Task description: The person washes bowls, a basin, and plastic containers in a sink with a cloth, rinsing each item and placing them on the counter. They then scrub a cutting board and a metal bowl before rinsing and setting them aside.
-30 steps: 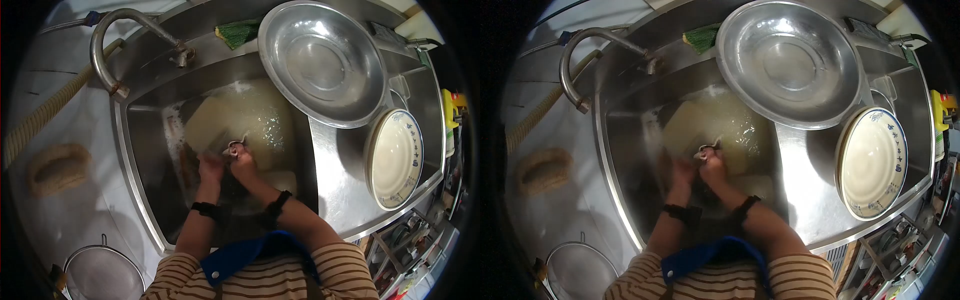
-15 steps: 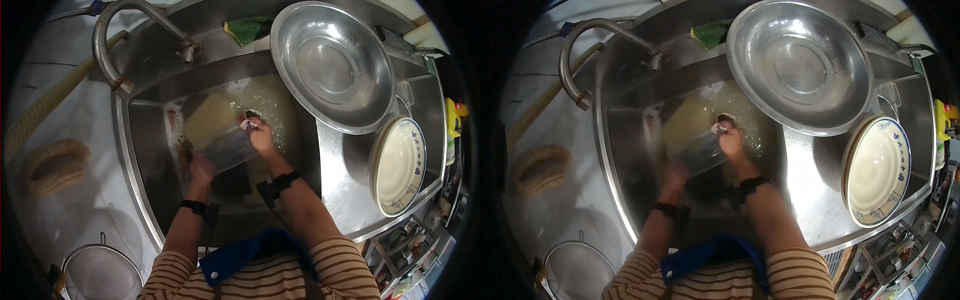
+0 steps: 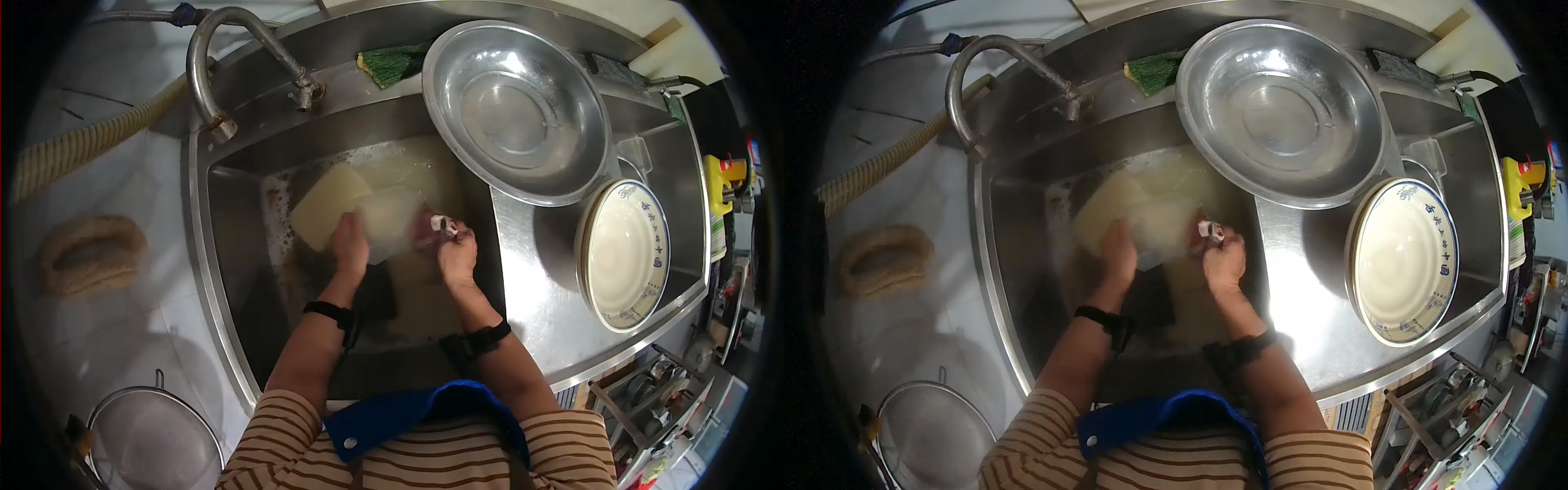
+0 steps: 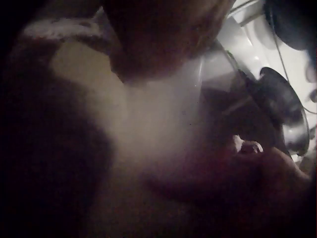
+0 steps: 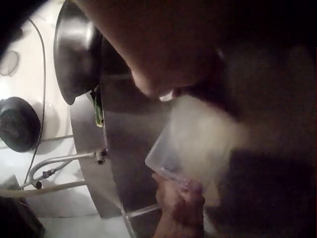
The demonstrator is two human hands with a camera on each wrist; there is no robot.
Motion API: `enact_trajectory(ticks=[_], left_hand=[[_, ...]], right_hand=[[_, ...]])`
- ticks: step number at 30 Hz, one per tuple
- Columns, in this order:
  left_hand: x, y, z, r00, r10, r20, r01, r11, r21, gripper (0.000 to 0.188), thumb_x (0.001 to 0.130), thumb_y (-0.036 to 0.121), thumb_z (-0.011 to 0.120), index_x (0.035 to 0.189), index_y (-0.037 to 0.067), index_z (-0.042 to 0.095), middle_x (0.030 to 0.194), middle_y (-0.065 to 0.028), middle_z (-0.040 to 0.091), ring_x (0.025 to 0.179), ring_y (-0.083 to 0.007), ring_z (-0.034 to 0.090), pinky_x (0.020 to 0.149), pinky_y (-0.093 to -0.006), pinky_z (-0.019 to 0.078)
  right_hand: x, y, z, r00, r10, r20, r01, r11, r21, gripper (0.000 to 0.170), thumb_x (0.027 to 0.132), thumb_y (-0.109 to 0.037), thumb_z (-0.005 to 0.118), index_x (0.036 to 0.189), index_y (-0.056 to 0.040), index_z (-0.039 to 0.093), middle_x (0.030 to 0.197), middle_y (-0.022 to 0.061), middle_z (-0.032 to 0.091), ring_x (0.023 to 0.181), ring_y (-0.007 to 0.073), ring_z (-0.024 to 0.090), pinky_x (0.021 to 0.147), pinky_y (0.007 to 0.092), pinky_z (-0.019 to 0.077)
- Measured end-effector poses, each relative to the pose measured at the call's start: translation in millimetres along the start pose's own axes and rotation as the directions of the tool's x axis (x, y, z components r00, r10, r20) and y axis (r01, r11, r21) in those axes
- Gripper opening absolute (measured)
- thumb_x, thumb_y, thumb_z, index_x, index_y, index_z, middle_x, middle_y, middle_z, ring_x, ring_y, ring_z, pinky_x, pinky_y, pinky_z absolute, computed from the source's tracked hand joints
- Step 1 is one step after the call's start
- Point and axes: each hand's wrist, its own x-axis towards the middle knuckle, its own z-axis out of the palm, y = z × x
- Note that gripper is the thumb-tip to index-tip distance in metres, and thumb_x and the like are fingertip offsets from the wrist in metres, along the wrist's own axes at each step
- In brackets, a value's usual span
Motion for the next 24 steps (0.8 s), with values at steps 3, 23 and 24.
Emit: enact_trajectory(ticks=[3, 23, 24], left_hand=[[-14.7, 50.6, -12.8, 0.899, -0.021, 0.438, -0.157, 0.917, 0.367, 0.027, 0.083, 0.035, 0.052, 0.069, 0.012, 0.052, 0.063, -0.0107, 0.055, 0.061, -0.0299, 0.056, 0.056, -0.0427, 0.0434], [-7.8, -32.1, 29.5, 0.408, -0.557, 0.724, 0.911, 0.194, -0.364, 0.043, 0.087, 0.038, 0.046, 0.111, 0.003, 0.054, 0.107, -0.0068, 0.055, 0.096, -0.0147, 0.049, 0.083, -0.0285, 0.0369], [-9.4, -35.6, 32.8, 0.436, -0.58, 0.688, 0.896, 0.209, -0.391, 0.043, 0.086, 0.038, 0.047, 0.11, 0.003, 0.054, 0.106, -0.0068, 0.055, 0.095, -0.0147, 0.049, 0.082, -0.0282, 0.0379]], right_hand=[[0.9, -22.2, -16.2, 0.985, -0.148, -0.094, 0.147, 0.989, -0.021, 0.023, 0.078, -0.016, 0.054, 0.099, -0.0086, 0.056, 0.095, 0.0169, 0.053, 0.088, 0.0357, 0.052, 0.076, 0.0408, 0.0426], [21.4, -9.3, 109.4, 0.921, -0.092, 0.377, 0.169, 0.97, -0.177, 0.036, 0.074, -0.032, 0.057, 0.1, -0.0071, 0.058, 0.093, 0.0189, 0.059, 0.089, 0.0359, 0.056, 0.077, 0.0422, 0.0449], [19.7, -9.2, 121.1, 0.926, -0.05, 0.374, 0.162, 0.948, -0.273, 0.035, 0.075, -0.03, 0.056, 0.1, -0.0071, 0.058, 0.092, 0.0194, 0.059, 0.089, 0.036, 0.056, 0.076, 0.0421, 0.0449]])
